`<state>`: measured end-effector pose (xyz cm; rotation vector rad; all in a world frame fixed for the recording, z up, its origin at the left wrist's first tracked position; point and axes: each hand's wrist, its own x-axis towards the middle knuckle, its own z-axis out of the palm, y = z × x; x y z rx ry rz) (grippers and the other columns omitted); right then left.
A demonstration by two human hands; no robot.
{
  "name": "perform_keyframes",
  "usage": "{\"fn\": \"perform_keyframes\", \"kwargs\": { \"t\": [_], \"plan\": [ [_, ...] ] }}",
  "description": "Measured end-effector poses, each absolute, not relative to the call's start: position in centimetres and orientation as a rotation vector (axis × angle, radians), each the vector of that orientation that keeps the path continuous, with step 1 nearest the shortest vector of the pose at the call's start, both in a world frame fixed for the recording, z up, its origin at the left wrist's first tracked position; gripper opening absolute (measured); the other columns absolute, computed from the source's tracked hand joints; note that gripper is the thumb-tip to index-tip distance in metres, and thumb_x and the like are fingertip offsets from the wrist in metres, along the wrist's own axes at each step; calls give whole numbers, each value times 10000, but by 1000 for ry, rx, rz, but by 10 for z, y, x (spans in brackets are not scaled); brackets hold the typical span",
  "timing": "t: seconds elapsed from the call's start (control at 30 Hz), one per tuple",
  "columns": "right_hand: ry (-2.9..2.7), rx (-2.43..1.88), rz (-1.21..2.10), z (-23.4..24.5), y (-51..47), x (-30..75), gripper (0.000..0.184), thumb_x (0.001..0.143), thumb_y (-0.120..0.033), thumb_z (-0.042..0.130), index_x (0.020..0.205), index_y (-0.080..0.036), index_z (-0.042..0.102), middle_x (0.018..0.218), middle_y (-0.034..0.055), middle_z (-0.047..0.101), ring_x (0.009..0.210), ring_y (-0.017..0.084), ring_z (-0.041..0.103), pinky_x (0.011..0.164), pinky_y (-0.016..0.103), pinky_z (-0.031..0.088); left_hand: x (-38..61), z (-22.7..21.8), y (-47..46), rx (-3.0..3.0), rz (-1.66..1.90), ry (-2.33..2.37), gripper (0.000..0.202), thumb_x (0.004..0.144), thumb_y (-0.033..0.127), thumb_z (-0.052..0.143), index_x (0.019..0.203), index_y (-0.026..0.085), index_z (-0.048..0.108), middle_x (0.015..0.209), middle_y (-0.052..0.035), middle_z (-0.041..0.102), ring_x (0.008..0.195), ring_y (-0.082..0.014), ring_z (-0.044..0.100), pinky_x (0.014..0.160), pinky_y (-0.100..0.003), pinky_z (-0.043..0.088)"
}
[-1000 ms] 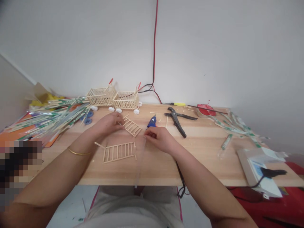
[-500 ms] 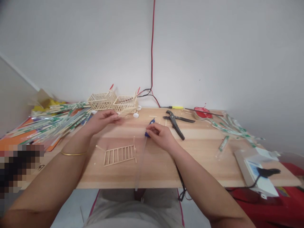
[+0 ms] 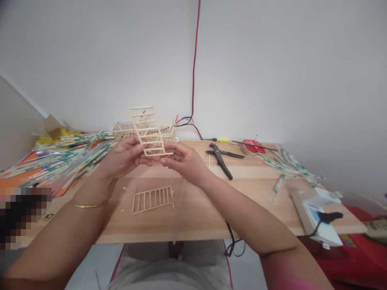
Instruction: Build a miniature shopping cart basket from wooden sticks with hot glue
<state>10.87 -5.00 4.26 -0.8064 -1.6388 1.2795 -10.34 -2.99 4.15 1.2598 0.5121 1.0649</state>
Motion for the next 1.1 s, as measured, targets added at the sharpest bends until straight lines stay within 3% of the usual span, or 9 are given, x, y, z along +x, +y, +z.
{"fn": "perform_keyframes", "kwargs": {
  "t": [0.13, 0.3, 0.5, 0.6, 0.7, 0.8, 0.9, 0.97, 1.1],
  "plan": [
    [-1739, -728, 998, 51, -61, 98, 214, 786, -282, 671, 986, -205, 662, 991, 42, 689, 872, 148, 645, 759, 286, 534, -101, 42, -33, 1400, 1014, 516, 161, 838, 276, 622, 926, 141, 607, 846, -65, 697, 743, -163, 679, 638, -272, 567],
    [-2027, -694, 496, 51, -68, 109, 227, 853, -231, 598, 1077, -226, 633, 935, 41, 675, 843, 144, 617, 727, 269, 501, -103, 47, -36, 1563, 977, 641, 145, 834, 254, 624, 851, 112, 646, 639, -27, 647, 562, -102, 606, 540, -205, 516],
    [-2165, -827, 0, 44, -68, 127, 190, 914, -219, 461, 1012, -200, 623, 935, 84, 644, 856, 169, 603, 738, 290, 485, -123, 61, -38, 1233, 910, 713, 250, 791, 361, 652, 848, 119, 624, 788, -92, 708, 542, -150, 645, 437, -219, 509],
    [-2201, -987, 13, 38, -68, 130, 187, 913, -266, 462, 912, -219, 643, 855, 67, 656, 801, 185, 600, 717, 309, 479, -128, 64, -38, 1130, 897, 772, 285, 789, 388, 639, 894, 123, 617, 747, -109, 708, 509, -162, 640, 388, -209, 485],
    [-2187, -1102, 103, 33, -69, 130, 201, 910, -276, 463, 867, -224, 653, 807, 64, 661, 763, 189, 599, 719, 326, 479, -122, 67, -39, 1126, 873, 900, 220, 762, 320, 676, 762, 107, 621, 606, -62, 644, 439, -112, 582, 351, -162, 441],
    [-2190, -970, 106, 30, -70, 133, 214, 890, -208, 463, 991, -241, 649, 920, 80, 658, 867, 202, 605, 809, 352, 485, -116, 71, -43, 1085, 889, 942, 192, 733, 266, 705, 666, 112, 612, 521, -4, 551, 390, -77, 519, 315, -140, 399],
    [-2107, -860, 117, 31, -72, 140, 263, 851, -162, 499, 1066, -247, 624, 1082, 100, 610, 957, 201, 600, 832, 359, 497, -118, 72, -56, 1040, 905, 981, 161, 714, 241, 720, 669, 119, 624, 531, 3, 553, 392, -77, 521, 330, -150, 425],
    [-2076, -851, 231, 33, -73, 145, 219, 842, -171, 532, 1023, -239, 633, 1147, 104, 591, 976, 196, 608, 833, 356, 503, -124, 69, -70, 1001, 890, 1014, 160, 700, 248, 733, 672, 130, 628, 523, 7, 553, 393, -83, 527, 339, -158, 441],
    [-2127, -753, 625, 34, -76, 149, 129, 854, -199, 560, 942, -228, 650, 1067, 74, 661, 994, 181, 622, 873, 338, 495, -133, 59, -103, 916, 850, 1098, 200, 665, 283, 767, 663, 144, 623, 543, 17, 562, 379, -87, 534, 327, -163, 437]
  ]
}}
